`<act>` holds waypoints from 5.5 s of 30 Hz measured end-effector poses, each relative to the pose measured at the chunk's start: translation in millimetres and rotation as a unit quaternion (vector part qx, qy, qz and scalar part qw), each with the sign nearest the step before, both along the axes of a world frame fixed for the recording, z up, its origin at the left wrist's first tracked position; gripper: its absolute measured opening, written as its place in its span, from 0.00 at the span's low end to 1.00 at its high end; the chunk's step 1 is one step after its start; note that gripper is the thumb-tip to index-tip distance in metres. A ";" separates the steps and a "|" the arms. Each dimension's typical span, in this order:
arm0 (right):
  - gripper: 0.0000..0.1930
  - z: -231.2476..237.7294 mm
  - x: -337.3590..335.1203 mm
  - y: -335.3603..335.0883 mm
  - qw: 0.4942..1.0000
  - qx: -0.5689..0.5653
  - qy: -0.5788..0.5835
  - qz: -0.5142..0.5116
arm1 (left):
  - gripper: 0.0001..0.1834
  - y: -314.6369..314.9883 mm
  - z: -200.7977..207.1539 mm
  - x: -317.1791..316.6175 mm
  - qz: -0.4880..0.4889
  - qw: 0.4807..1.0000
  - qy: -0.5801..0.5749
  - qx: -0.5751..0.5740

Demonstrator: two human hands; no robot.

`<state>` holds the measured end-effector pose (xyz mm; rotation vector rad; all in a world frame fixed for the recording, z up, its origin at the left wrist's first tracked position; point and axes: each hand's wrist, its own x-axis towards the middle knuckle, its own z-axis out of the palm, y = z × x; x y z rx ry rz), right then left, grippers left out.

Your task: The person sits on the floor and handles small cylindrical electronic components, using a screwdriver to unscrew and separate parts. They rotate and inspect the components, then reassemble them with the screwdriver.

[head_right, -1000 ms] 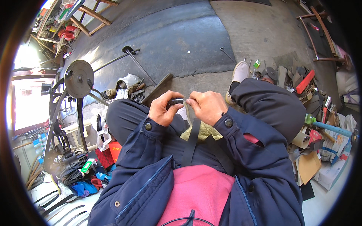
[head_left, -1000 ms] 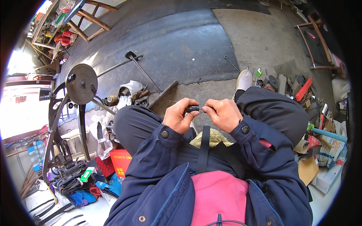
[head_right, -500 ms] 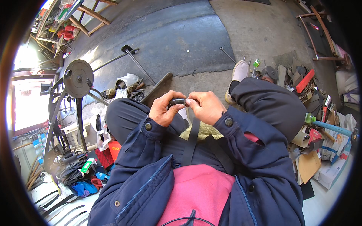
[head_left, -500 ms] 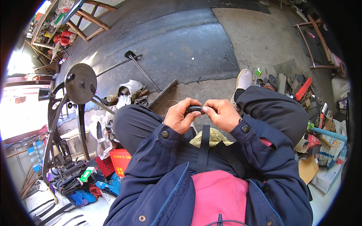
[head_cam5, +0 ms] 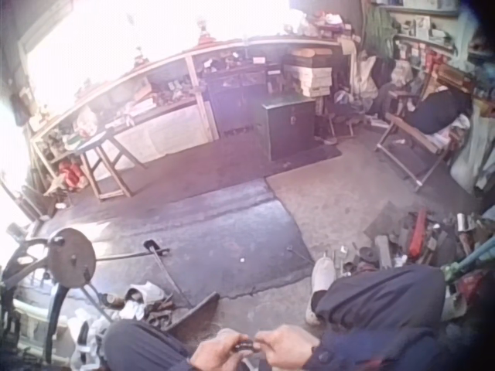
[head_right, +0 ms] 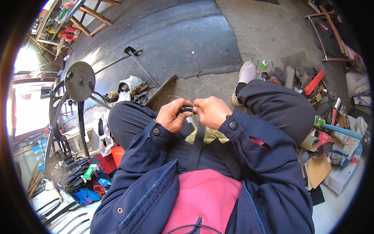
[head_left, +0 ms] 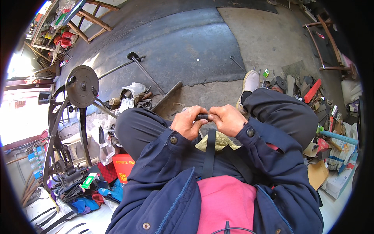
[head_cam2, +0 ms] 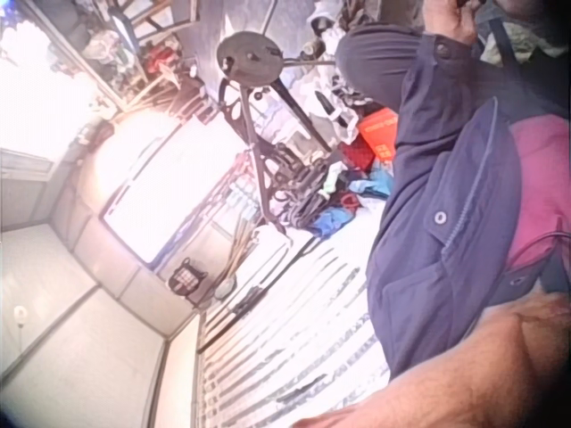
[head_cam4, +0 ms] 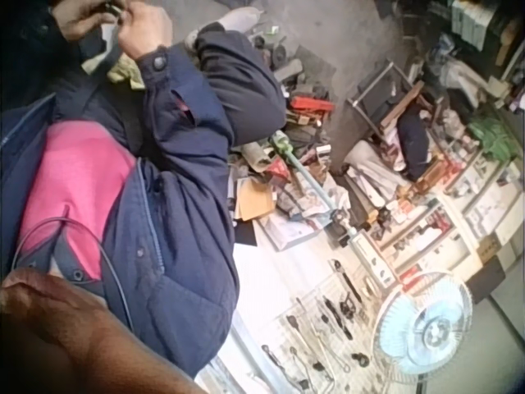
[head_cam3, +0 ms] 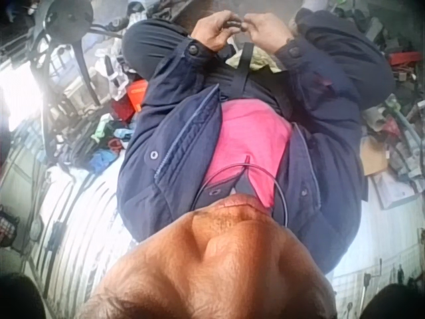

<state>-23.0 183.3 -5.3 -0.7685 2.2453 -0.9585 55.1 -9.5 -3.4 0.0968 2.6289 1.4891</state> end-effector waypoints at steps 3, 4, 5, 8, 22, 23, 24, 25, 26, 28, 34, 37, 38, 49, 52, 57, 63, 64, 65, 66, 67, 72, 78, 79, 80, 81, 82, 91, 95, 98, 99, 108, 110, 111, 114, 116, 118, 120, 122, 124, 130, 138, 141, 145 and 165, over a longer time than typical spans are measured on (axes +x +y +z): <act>0.08 -1.5 -0.2 0.5 0.999 0.005 0.036 0.035 | 0.13 1.2 -0.2 2.5 0.021 1.000 -0.002 0.023; 0.06 -1.9 0.6 0.2 0.999 -0.046 -0.025 0.007 | 0.13 0.6 0.7 2.5 0.032 0.998 -0.006 0.044; 0.05 -2.5 1.0 -0.2 0.992 -0.098 -0.075 -0.019 | 0.12 -0.3 1.8 2.0 0.058 0.993 -0.023 0.099; 0.05 -3.9 3.7 -2.1 0.968 -0.151 -0.185 -0.075 | 0.13 -3.5 4.4 -1.2 0.043 0.995 -0.014 0.089; 0.21 2.8 -2.2 -3.5 0.971 -0.108 -0.209 -0.041 | 0.15 -6.5 -2.2 -1.2 0.002 1.000 0.003 0.014; 0.21 2.3 -2.8 -3.3 0.981 -0.081 -0.176 -0.020 | 0.15 -5.8 -4.5 0.4 -0.006 1.000 0.008 -0.003; 0.21 1.7 -2.8 -3.0 0.988 -0.053 -0.142 0.000 | 0.15 -5.1 -6.8 1.7 -0.016 0.999 0.010 -0.029; 0.20 0.8 -2.1 -3.0 0.994 -0.042 -0.100 0.011 | 0.16 -4.5 -8.8 2.7 -0.016 0.999 0.015 -0.026; 0.20 -0.1 -0.7 -3.2 0.998 -0.030 -0.059 0.022 | 0.16 -3.6 -10.5 3.8 -0.019 0.999 0.017 -0.030; 0.17 -1.4 1.5 -1.9 0.999 0.000 0.006 0.045 | 0.17 -2.2 -12.7 5.3 -0.027 0.999 0.018 -0.044; 0.13 1.2 2.7 3.9 0.993 0.069 0.046 0.088 | 0.17 1.7 -15.2 5.6 -0.044 0.997 0.029 -0.056; 0.13 4.8 3.9 5.3 0.989 0.091 0.061 0.104 | 0.18 1.9 -15.2 5.7 -0.049 0.997 0.028 -0.046; 0.13 5.6 4.3 5.7 0.988 0.094 0.063 0.105 | 0.19 1.7 -14.9 5.9 -0.050 0.997 0.025 -0.045; 0.12 7.6 2.5 8.5 0.991 0.055 0.050 0.110 | 0.19 0.7 -10.9 8.7 -0.035 0.999 0.007 0.007; 0.15 8.4 0.6 7.6 0.997 0.023 0.024 0.077 | 0.17 -0.2 -10.1 8.7 -0.010 0.999 0.001 0.035; 0.15 11.2 3.1 4.5 0.998 -0.019 -0.050 0.027 | 0.16 -7.3 -10.9 4.8 -0.009 0.999 -0.008 0.041; 0.18 11.4 4.0 4.7 0.999 -0.026 -0.032 0.033 | 0.15 -11.4 -15.0 4.7 -0.004 0.997 -0.024 0.079; 0.18 10.4 4.1 5.3 0.998 -0.033 -0.035 0.031 | 0.15 -12.0 -15.4 4.6 -0.003 0.996 -0.036 0.081; 0.19 9.0 4.3 5.6 0.998 -0.047 -0.022 0.030 | 0.15 -12.6 -15.5 4.3 -0.003 0.995 -0.046 0.084; 0.19 7.5 4.6 5.4 0.998 -0.062 -0.010 0.029 | 0.15 -12.8 -15.5 4.2 -0.002 0.995 -0.055 0.086; 0.20 5.9 4.7 4.9 0.997 -0.077 0.003 0.027 | 0.15 -12.6 -15.2 4.5 -0.006 0.995 -0.064 0.075; 0.20 4.3 4.4 3.5 0.998 -0.033 -0.045 0.024 | 0.11 -10.6 -12.7 7.4 -0.027 0.996 -0.081 0.033; 0.18 12.1 3.7 2.5 0.983 -0.071 -0.164 -0.033 | 0.13 -14.8 -11.7 5.3 0.016 0.991 -0.086 0.100; 0.18 12.2 3.4 2.1 0.982 -0.084 -0.166 -0.035 | 0.13 -14.8 -11.5 5.2 0.023 0.989 -0.100 0.109; 0.18 11.8 3.0 1.8 0.987 -0.079 -0.138 -0.026 | 0.13 -14.4 -11.3 5.0 0.028 0.987 -0.106 0.120; 0.18 11.0 2.6 1.5 0.991 -0.079 -0.109 -0.017 | 0.13 -13.7 -11.0 5.0 0.033 0.984 -0.112 0.132; 0.18 10.0 2.4 1.6 0.994 -0.069 -0.083 -0.008 | 0.13 -12.9 -10.6 5.1 0.041 0.981 -0.126 0.141; 0.09 7.8 -3.6 3.3 0.968 -0.128 -0.198 -0.081 | 0.12 -10.5 -7.0 3.0 0.117 0.942 -0.109 0.296; 0.10 11.1 -5.9 3.5 0.986 -0.082 -0.117 -0.085 | 0.12 -11.3 -8.4 1.8 0.125 0.948 -0.097 0.276; 0.11 12.6 -4.2 6.0 0.991 -0.099 -0.051 -0.073 | 0.12 -10.0 -8.8 1.4 0.112 0.958 -0.101 0.242; 0.12 12.5 -4.3 7.5 0.991 -0.091 -0.059 -0.074 | 0.12 -9.7 -8.4 1.6 0.110 0.958 -0.098 0.248; 0.12 6.7 -4.0 4.1 0.976 -0.099 -0.161 -0.104 | 0.13 -7.6 -4.5 1.2 0.131 0.941 -0.092 0.298; 0.12 9.1 -3.9 4.4 0.983 -0.078 -0.138 -0.097 | 0.12 -5.9 -4.5 1.9 0.134 0.951 -0.088 0.264; 0.12 10.4 -4.0 5.1 0.985 -0.070 -0.128 -0.094 | 0.12 -5.3 -4.4 2.5 0.133 0.955 -0.086 0.253; 0.12 11.8 -5.8 7.8 0.985 -0.061 -0.134 -0.089 | 0.12 -6.7 -3.9 2.9 0.122 0.965 -0.082 0.217; 0.12 11.0 -8.2 11.4 0.988 -0.072 -0.108 -0.078 | 0.12 -11.1 -3.1 2.1 0.124 0.969 -0.075 0.198; 0.12 9.8 -9.5 15.3 0.989 -0.081 -0.080 -0.098 | 0.12 -18.3 -1.9 1.1 0.156 0.959 -0.060 0.231; 0.11 8.8 -9.2 17.8 0.983 -0.109 -0.088 -0.117 | 0.12 -24.4 -1.2 -0.4 0.187 0.940 -0.034 0.284; 0.11 8.5 -9.3 18.0 0.982 -0.109 -0.095 -0.119 | 0.13 -26.1 -1.6 -1.1 0.177 0.937 -0.032 0.300; 0.11 9.8 -8.6 16.7 0.981 -0.117 -0.097 -0.121 | 0.12 -24.8 -2.4 -1.4 0.149 0.937 -0.056 0.311; 0.10 17.1 -6.9 9.3 0.979 -0.134 -0.099 -0.113 | 0.14 -20.2 -3.1 -2.7 0.136 0.922 -0.093 0.351; 0.10 21.4 -6.4 9.2 0.979 -0.132 -0.103 -0.114 | 0.13 -19.7 -5.4 -4.0 0.131 0.921 -0.109 0.351; 0.10 21.3 -8.1 9.9 0.983 -0.096 -0.111 -0.114 | 0.13 -19.2 -5.5 -3.6 0.131 0.925 -0.108 0.339; 0.11 20.0 -7.9 9.5 0.984 -0.101 -0.100 -0.105 | 0.13 -16.7 -4.9 -2.9 0.119 0.929 -0.120 0.330; 0.11 -0.7 -5.5 8.4 0.935 -0.172 -0.287 -0.117 | 0.11 -15.6 1.8 1.0 0.077 0.963 -0.115 0.233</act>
